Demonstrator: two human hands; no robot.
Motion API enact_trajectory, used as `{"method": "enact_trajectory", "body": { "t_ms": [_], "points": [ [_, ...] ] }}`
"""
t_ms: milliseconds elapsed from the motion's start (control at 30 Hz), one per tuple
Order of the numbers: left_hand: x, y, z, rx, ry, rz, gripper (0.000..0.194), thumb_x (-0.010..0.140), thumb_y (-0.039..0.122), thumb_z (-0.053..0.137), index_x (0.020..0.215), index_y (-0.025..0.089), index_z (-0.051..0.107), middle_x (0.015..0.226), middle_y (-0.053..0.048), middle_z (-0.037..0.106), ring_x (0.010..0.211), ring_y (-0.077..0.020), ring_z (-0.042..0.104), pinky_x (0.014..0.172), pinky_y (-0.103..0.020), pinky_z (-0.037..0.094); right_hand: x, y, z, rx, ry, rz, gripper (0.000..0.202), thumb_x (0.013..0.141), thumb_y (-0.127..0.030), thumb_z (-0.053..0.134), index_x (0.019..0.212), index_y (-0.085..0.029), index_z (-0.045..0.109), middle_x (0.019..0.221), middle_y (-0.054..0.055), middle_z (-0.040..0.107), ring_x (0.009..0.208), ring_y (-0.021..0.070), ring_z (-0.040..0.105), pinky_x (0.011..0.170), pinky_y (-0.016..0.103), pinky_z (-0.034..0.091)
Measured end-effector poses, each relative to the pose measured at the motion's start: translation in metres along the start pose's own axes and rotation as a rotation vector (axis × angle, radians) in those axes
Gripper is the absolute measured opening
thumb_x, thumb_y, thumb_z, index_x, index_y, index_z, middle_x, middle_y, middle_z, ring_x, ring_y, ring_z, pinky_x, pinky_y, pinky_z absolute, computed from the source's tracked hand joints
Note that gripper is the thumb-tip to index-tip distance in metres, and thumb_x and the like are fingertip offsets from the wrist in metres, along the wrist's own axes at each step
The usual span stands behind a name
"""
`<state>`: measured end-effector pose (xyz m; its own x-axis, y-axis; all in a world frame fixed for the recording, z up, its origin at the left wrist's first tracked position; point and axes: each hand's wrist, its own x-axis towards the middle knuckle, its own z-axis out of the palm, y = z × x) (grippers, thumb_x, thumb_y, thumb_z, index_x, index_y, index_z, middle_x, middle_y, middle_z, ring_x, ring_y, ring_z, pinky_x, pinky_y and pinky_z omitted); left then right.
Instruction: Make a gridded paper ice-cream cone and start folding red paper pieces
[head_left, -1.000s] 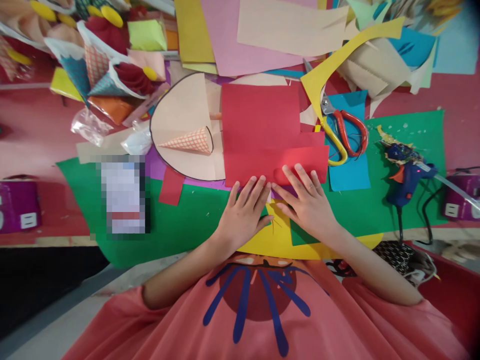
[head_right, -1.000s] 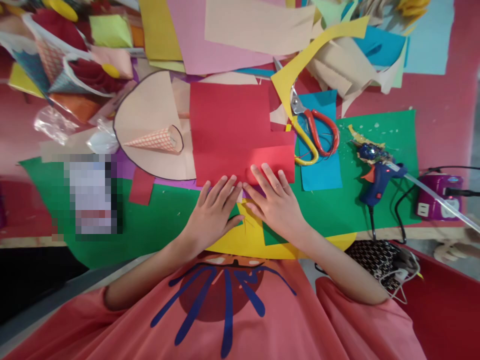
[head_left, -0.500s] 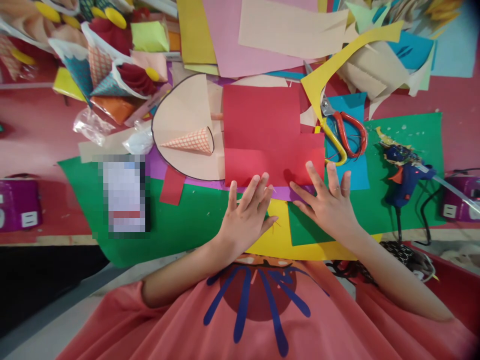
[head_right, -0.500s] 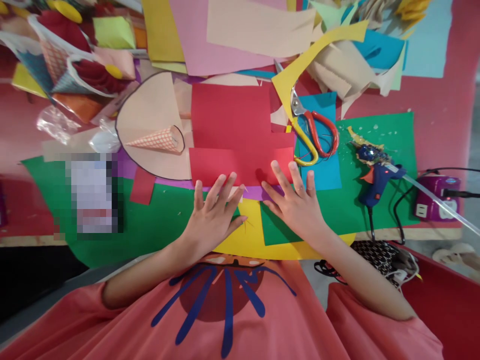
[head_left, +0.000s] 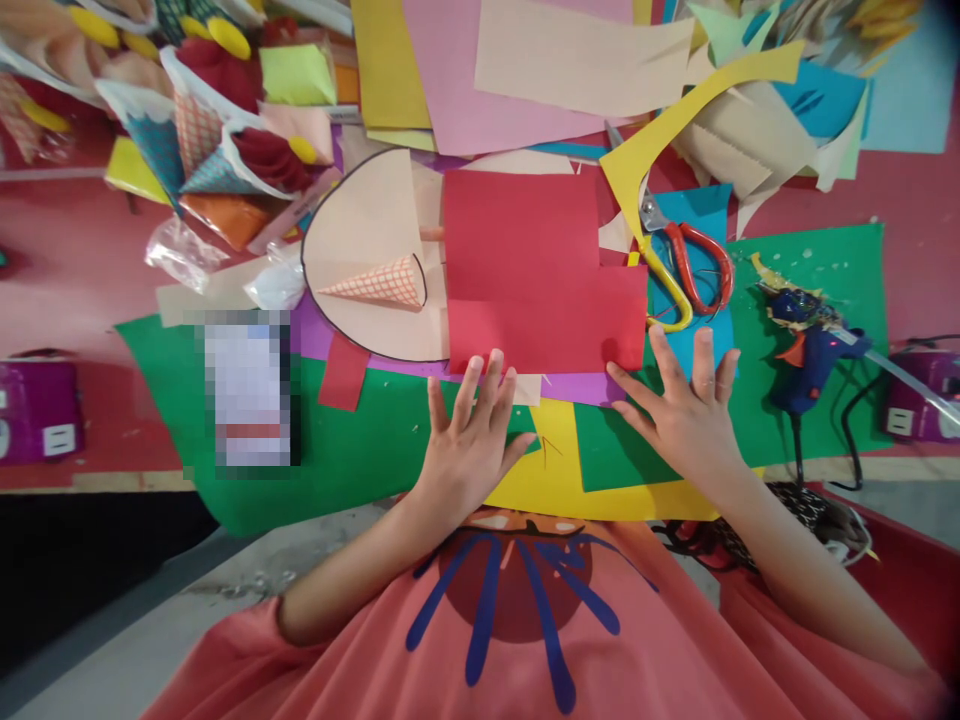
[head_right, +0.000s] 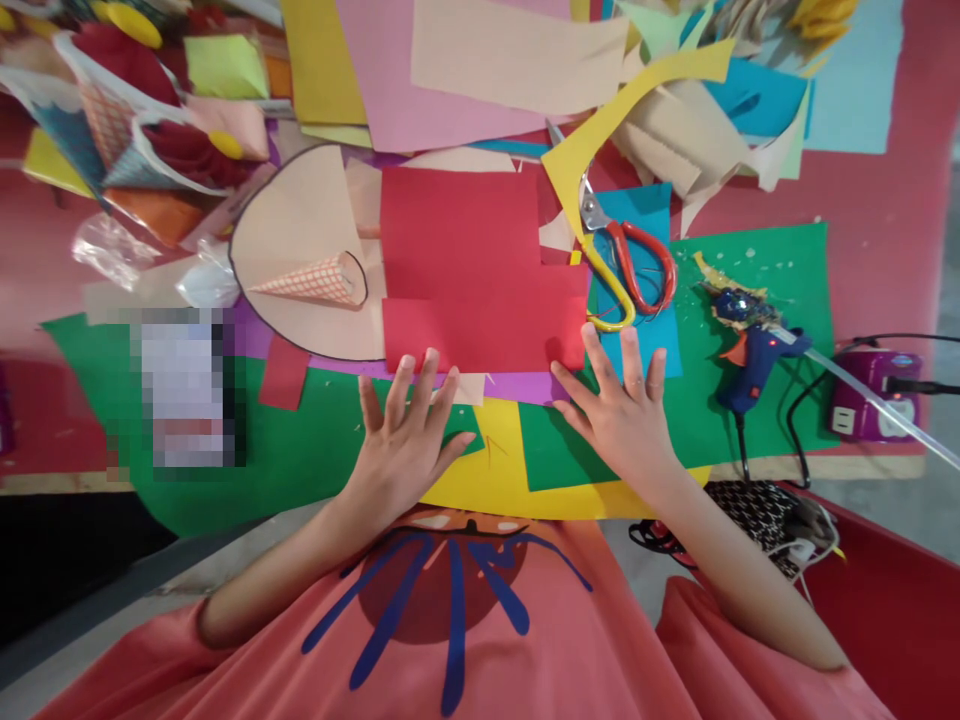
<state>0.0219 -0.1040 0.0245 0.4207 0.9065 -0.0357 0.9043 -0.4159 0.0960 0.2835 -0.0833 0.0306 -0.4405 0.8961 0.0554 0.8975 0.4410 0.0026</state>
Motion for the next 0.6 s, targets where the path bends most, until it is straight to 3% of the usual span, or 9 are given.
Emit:
{"method": "enact_trajectory", "body": {
  "t_ms": [200,400,600],
  "points": [
    [-0.006,-0.008,0.005,0.021,0.023,-0.022,0.066,0.095,0.048,0.043,0.152,0.016,0.029,0.154,-0.018,0.037,0.145,-0.0350,0.034,0.121,-0.063,0.007,-0.006,0.003,0.002,-0.050,0.037,0.000,0.046,0.090,-0.038,0.059,0.136,-0.031,0.055,0.160,0.008,0.030,0.145,0.0454,0.024,0.108,0.072,0.028],
    [-0.013,-0.017,0.006,0.013,0.018,-0.050,0.072,0.095,0.046,0.046,0.155,0.020,0.015,0.156,-0.017,0.033,0.146,-0.0355,0.032,0.121,-0.062,0.004,-0.012,0.001,0.006,-0.013,0.020,0.046,0.052,0.090,-0.038,0.060,0.140,-0.032,0.051,0.159,0.009,0.030,0.146,0.0452,0.022,0.110,0.072,0.023],
    [-0.015,-0.024,0.009,-0.062,-0.007,-0.058,0.068,0.097,0.045,0.041,0.155,0.026,0.009,0.155,-0.009,0.037,0.145,-0.0297,0.035,0.122,-0.058,-0.002,-0.017,-0.006,0.015,0.042,0.040,0.055,0.064,0.095,-0.039,0.052,0.153,-0.027,0.029,0.149,0.007,0.048,0.146,0.0313,0.031,0.120,0.060,0.007]
  ]
}}
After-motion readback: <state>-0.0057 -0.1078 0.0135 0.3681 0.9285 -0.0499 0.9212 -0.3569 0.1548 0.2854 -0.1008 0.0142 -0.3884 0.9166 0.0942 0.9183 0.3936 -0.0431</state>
